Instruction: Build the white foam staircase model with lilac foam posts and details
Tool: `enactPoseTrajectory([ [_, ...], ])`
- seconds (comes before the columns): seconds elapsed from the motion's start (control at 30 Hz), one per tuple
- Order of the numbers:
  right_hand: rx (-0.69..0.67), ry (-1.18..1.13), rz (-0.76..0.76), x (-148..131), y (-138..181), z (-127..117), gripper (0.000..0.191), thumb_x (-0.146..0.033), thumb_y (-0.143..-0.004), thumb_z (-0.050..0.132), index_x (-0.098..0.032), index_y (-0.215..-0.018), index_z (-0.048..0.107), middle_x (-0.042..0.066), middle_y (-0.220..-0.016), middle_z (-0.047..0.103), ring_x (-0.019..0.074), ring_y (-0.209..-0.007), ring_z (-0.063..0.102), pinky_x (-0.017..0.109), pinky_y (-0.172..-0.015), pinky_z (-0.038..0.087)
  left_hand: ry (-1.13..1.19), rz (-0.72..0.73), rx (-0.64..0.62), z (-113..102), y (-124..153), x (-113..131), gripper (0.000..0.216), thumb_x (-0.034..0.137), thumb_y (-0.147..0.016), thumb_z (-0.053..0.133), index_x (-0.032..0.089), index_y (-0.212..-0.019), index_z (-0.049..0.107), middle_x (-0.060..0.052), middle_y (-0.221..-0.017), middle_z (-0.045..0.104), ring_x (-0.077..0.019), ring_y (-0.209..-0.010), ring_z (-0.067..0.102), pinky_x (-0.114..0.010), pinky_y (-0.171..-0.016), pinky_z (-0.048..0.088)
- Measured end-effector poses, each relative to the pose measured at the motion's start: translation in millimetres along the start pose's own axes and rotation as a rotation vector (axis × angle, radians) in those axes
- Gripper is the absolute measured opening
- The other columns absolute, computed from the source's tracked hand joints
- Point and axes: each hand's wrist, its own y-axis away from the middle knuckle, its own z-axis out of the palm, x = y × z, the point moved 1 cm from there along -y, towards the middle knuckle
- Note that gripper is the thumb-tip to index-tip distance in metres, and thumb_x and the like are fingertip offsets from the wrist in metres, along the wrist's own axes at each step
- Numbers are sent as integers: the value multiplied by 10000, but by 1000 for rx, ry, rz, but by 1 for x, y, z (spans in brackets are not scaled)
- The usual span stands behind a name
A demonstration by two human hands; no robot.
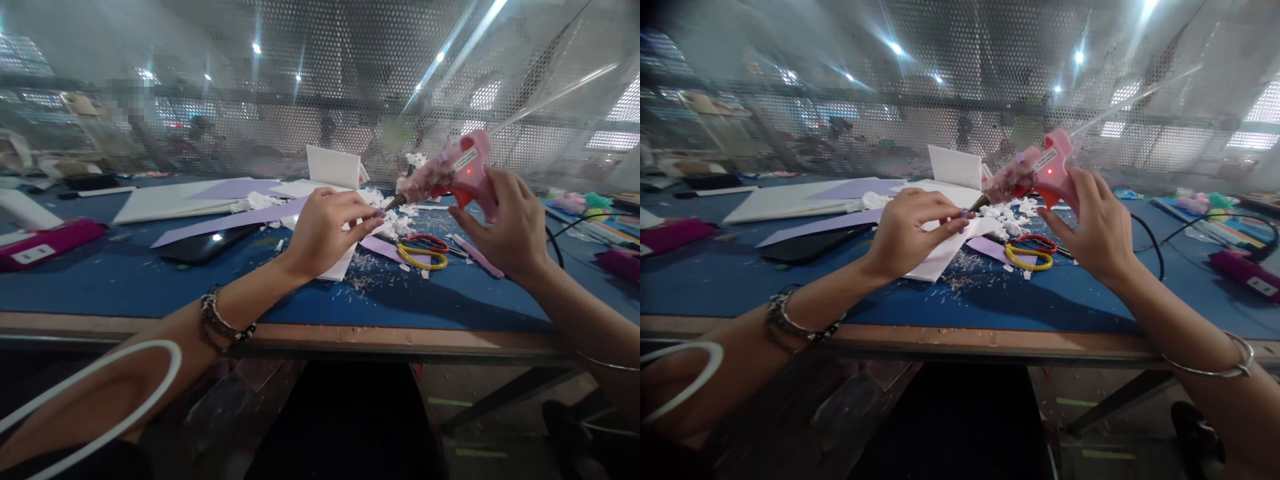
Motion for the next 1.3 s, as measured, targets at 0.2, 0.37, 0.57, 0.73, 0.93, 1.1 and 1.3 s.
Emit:
enactPoseTrajectory([
  [0.2, 6, 45, 24, 0, -1, -4, 620, -518, -780, 579, -81, -1215, 511, 160, -1087, 629, 268, -864, 623, 348, -612, 488, -25, -22, 5, 0, 0, 0, 243, 371, -893, 530, 205, -851, 702, -15, -785, 705, -136, -692, 598, -303, -738, 385],
  [0.37, 5, 39, 86, 6, -3, -3, 581, -489, -794, 567, -77, -1200, 514, 149, -1065, 631, 282, -913, 619, 371, -689, 496, -14, -32, -14, 0, 1, -3, 267, 385, -901, 513, 199, -869, 701, -19, -820, 711, -138, -730, 612, -308, -766, 382],
  [0.57, -36, 44, 125, 11, -4, -2, 551, -473, -801, 557, -92, -1197, 515, 136, -1045, 629, 276, -912, 610, 367, -703, 484, -48, -22, -31, -1, 1, -3, 265, 386, -906, 504, 206, -897, 698, -21, -837, 707, -141, -753, 614, -309, -782, 379],
  [0.73, -31, 22, 126, 11, -5, 0, 541, -472, -794, 573, -86, -1171, 532, 136, -1014, 633, 273, -890, 613, 363, -699, 473, -55, -15, -101, 1, 1, -4, 262, 369, -909, 503, 192, -894, 696, -24, -856, 706, -145, -770, 619, -311, -770, 370],
  [0.93, -21, 20, 148, 17, -6, 5, 517, -456, -791, 578, -89, -1153, 538, 128, -974, 641, 263, -873, 613, 358, -713, 460, -159, -8, -253, 5, 1, -6, 295, 361, -931, 451, 193, -945, 693, -34, -914, 704, -157, -783, 619, -316, -761, 364],
  [1.1, -136, 59, 203, 30, -9, 16, 498, -495, -802, 542, -143, -1154, 530, 118, -974, 644, 282, -877, 605, 347, -672, 435, -342, -18, -462, -1, -22, -4, 308, 330, -927, 431, 181, -968, 696, -47, -930, 693, -189, -816, 626, -297, -684, 374],
  [1.3, -362, 71, 291, 51, -19, 41, 472, -556, -813, 480, -172, -1079, 545, 154, -1030, 634, 291, -873, 583, 373, -661, 426, -576, 86, -633, 20, -70, -27, 314, 246, -896, 411, 162, -935, 711, -99, -926, 691, -217, -758, 620, -337, -659, 379],
])
